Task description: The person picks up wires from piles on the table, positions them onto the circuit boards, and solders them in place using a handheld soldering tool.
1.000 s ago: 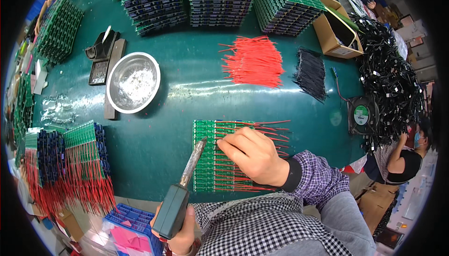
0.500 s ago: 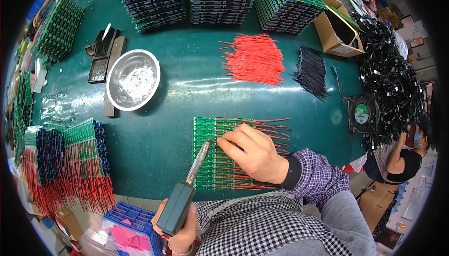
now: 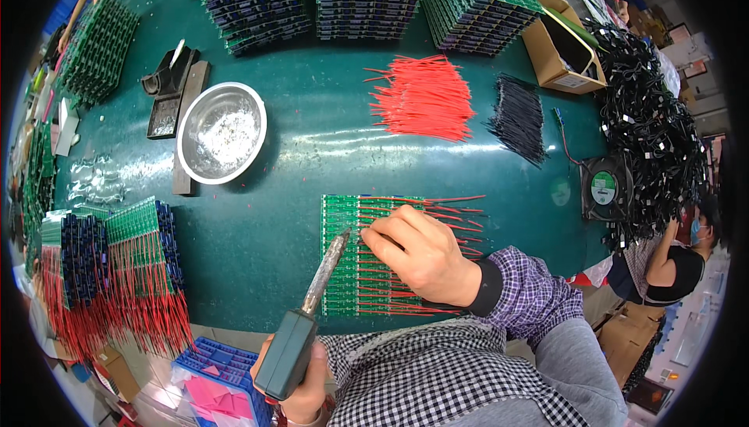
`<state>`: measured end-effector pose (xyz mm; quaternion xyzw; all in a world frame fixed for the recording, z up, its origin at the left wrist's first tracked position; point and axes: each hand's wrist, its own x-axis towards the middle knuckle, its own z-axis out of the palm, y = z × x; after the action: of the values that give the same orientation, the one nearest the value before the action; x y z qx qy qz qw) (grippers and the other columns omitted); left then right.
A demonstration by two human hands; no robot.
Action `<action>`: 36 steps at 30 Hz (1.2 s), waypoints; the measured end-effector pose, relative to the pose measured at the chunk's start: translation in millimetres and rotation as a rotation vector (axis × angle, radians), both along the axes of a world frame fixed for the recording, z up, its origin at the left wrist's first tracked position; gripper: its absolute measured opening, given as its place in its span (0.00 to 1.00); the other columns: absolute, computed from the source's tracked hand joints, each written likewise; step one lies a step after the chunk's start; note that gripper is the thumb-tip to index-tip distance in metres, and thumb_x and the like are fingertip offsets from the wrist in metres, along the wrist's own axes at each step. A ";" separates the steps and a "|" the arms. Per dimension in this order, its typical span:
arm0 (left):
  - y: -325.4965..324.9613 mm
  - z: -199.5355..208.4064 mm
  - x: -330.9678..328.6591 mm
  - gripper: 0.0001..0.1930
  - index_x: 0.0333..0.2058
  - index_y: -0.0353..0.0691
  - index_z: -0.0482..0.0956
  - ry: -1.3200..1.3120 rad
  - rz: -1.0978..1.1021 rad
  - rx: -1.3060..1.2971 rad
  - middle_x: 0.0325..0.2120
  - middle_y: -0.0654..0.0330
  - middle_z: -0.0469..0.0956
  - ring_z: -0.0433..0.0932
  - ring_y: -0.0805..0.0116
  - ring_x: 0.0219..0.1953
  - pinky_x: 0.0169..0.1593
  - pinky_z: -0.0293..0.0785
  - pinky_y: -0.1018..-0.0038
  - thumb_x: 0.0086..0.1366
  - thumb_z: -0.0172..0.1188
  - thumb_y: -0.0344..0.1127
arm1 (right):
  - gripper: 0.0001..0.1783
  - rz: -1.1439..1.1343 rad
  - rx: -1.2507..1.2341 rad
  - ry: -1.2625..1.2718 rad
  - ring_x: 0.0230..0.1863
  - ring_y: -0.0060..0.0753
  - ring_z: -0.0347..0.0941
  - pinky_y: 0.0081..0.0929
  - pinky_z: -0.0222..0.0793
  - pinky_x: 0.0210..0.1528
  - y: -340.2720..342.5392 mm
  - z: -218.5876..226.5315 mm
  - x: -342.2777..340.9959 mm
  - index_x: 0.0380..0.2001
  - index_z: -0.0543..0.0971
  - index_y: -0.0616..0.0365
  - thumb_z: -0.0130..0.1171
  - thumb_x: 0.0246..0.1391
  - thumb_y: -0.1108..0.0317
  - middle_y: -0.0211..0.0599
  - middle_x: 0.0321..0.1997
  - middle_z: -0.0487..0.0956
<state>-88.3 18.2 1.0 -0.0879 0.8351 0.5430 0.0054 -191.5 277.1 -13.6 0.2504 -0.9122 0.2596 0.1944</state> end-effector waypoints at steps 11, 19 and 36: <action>5.4 -2.5 7.5 0.19 0.46 0.29 0.81 0.007 0.094 0.045 0.37 0.57 0.82 0.79 0.67 0.36 0.42 0.75 0.73 0.55 0.73 0.23 | 0.17 0.000 0.004 -0.002 0.34 0.37 0.74 0.30 0.75 0.34 -0.8 -0.7 1.4 0.37 0.80 0.69 0.63 0.38 0.76 0.41 0.36 0.79; 5.1 8.0 -7.3 0.19 0.44 0.29 0.81 0.010 -0.059 -0.060 0.37 0.55 0.82 0.79 0.66 0.35 0.40 0.75 0.71 0.54 0.75 0.24 | 0.17 0.000 0.008 0.019 0.32 0.37 0.74 0.30 0.74 0.33 -0.1 -2.4 1.7 0.37 0.80 0.69 0.63 0.38 0.77 0.41 0.35 0.79; 12.6 15.4 -17.1 0.15 0.36 0.30 0.82 0.022 -0.098 -0.158 0.30 0.57 0.82 0.78 0.65 0.29 0.35 0.73 0.71 0.50 0.77 0.26 | 0.17 -0.004 -0.007 0.041 0.30 0.36 0.72 0.29 0.72 0.30 0.2 -4.6 2.2 0.36 0.80 0.69 0.64 0.37 0.78 0.40 0.33 0.78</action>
<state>-105.4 30.8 16.4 -0.0412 0.8787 0.4753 0.0157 -189.2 277.3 -18.1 0.2531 -0.9077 0.2571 0.2144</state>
